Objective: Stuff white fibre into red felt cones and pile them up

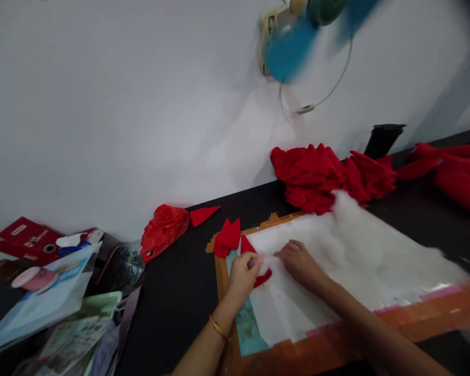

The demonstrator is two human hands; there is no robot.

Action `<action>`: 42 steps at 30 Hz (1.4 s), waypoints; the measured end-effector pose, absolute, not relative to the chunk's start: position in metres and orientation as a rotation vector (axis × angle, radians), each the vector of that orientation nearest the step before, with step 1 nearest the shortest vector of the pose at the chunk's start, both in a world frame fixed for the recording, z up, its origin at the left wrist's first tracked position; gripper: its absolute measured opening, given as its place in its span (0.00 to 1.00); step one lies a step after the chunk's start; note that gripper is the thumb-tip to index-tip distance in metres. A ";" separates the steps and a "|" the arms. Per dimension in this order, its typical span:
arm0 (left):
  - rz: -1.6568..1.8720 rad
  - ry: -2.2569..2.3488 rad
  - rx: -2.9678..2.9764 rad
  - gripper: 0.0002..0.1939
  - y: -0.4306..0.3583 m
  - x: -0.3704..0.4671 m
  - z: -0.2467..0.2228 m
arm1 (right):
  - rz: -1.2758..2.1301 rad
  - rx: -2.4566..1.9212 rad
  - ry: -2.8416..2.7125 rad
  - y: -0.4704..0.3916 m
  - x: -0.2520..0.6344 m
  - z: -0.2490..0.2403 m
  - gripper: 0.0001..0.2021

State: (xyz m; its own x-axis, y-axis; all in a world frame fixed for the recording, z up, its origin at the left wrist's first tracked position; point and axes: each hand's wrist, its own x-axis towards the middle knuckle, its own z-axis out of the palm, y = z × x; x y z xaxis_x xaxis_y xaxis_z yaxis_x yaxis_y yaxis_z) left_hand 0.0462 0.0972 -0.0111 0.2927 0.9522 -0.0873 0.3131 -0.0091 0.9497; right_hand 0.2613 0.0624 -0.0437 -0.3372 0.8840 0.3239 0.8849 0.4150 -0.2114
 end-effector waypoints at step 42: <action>0.804 1.291 2.121 0.20 0.049 0.020 -0.021 | 0.802 -1.568 -1.398 -0.018 0.226 -0.053 0.12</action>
State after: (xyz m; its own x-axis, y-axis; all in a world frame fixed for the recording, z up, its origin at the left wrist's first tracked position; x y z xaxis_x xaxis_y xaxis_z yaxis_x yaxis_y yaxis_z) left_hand 0.0201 0.0491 -0.0211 0.3678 0.9047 0.2151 0.5920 -0.4062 0.6961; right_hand 0.2255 -0.0184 -0.0527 0.1640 0.9833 0.0793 0.4273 0.0017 -0.9041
